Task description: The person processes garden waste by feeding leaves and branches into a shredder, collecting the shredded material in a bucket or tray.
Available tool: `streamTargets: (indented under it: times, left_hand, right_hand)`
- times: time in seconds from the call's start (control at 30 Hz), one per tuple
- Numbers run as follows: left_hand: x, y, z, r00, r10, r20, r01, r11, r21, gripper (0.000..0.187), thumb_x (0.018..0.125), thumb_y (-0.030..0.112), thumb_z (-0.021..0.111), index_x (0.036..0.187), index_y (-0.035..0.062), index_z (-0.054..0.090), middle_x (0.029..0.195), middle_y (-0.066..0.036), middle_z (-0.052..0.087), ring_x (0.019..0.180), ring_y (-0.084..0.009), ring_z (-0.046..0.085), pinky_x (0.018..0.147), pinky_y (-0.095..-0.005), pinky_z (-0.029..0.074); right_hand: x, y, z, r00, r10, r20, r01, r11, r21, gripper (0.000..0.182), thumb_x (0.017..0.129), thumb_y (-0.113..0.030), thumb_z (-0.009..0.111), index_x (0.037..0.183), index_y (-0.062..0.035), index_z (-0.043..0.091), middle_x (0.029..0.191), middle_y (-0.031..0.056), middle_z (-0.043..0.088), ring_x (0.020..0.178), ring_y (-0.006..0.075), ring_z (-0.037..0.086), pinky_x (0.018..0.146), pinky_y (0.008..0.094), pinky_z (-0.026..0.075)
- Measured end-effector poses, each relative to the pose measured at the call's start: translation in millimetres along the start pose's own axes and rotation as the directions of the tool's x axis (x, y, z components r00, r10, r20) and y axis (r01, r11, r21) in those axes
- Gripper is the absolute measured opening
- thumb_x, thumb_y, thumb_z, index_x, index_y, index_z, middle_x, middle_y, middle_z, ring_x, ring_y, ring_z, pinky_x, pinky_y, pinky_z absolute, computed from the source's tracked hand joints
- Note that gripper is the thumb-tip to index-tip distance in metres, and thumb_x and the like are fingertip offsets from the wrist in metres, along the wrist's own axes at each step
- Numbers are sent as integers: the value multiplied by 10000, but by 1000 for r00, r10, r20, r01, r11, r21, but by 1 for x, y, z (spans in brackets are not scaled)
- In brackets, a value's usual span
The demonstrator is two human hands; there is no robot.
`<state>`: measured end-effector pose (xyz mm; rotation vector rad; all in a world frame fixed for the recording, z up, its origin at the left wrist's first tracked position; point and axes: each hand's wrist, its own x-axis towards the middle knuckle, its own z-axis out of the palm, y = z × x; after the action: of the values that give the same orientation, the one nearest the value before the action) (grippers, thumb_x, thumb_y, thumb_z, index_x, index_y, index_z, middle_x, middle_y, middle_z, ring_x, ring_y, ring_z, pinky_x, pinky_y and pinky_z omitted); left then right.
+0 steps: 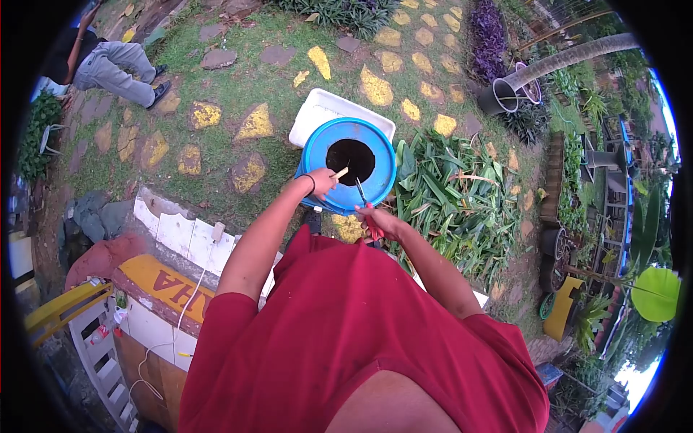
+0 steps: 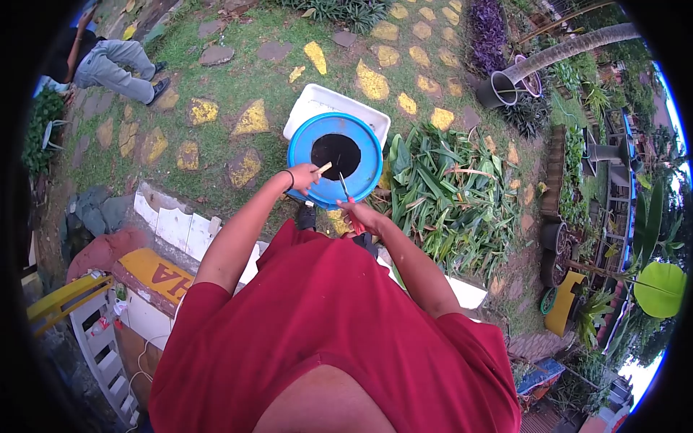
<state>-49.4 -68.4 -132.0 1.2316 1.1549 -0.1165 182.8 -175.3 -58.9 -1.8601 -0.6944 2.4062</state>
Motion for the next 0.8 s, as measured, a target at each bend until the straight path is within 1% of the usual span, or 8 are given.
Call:
streamTargets:
  times: [0.07, 0.17, 0.23, 0.27, 0.4, 0.6, 0.67, 0.8]
  left_hand:
    - [6, 0, -1, 1000, -2, 21, 4, 997, -75, 360, 991, 295, 526, 1189, -3, 563, 1013, -79, 618, 741, -196, 610, 651, -349, 609]
    - [7, 17, -5, 995, -14, 95, 39, 963, -266, 370, 978, 269, 564, 1235, 4, 537, 1139, -87, 591, 847, -208, 636, 750, -385, 609]
    - [-6, 36, -8, 997, 35, 66, 1, 876, -483, 503, 971, 274, 591, 1378, 23, 437, 1235, -100, 548, 995, -220, 639, 879, -415, 571]
    - [0, 37, -9, 999, -2, 35, 20, 860, -511, 700, 976, 324, 594, 1523, 66, 243, 1320, -105, 500, 1083, -250, 621, 1019, -444, 484]
    - [-22, 54, -29, 996, 76, 52, -37, 845, -534, 832, 980, 391, 578, 1571, 98, 69, 1538, -132, 343, 1311, -347, 492, 1100, -460, 394]
    - [-30, 12, -47, 993, 26, -115, -71, 909, -410, 583, 1016, 337, 503, 1519, 116, 307, 1462, -113, 454, 1193, -313, 595, 1004, -444, 472]
    - [-46, -9, -48, 985, 21, -172, -115, 820, -561, 467, 1024, 313, 477, 1449, 126, 423, 1388, -108, 526, 1119, -276, 634, 936, -417, 507]
    - [-63, -80, -28, 968, -102, -231, -74, 761, -644, 420, 1026, 284, 462, 1416, 129, 458, 1307, -102, 578, 1047, -253, 657, 876, -388, 529]
  right_hand:
    - [9, 20, -6, 999, -45, -1, 45, 999, 11, 575, 852, -602, 655, 1004, -62, 530, 766, 11, 510, 616, 138, 533, 626, 343, 557]
    - [0, 36, -12, 998, -40, -39, 40, 999, 6, 532, 887, -565, 631, 1006, -55, 538, 762, 35, 558, 593, 144, 559, 571, 316, 529]
    - [-3, 49, -15, 997, -62, -53, 63, 997, 36, 531, 911, -541, 609, 1026, -25, 552, 764, 44, 565, 608, 153, 574, 550, 283, 476]
    - [-5, 56, -18, 996, -63, -55, 66, 997, 43, 531, 911, -541, 609, 1026, -25, 552, 764, 44, 565, 608, 153, 574, 550, 283, 476]
    - [-14, 76, -28, 992, -88, -88, 103, 978, 179, 515, 924, -525, 596, 1009, -18, 560, 758, 52, 556, 606, 155, 570, 556, 277, 466]
    - [-26, 97, -37, 981, -62, -182, 97, 977, 190, 511, 919, -516, 608, 987, -11, 573, 758, 45, 549, 592, 155, 564, 548, 282, 463]
    - [-26, 107, -42, 976, -59, -210, 97, 979, 177, 511, 916, -516, 613, 974, -9, 579, 766, 43, 553, 587, 154, 561, 542, 283, 462]
    - [-11, 144, -61, 961, -20, -277, 20, 1000, -1, 512, 870, -523, 666, 902, -19, 586, 724, 38, 559, 559, 155, 550, 463, 304, 436]
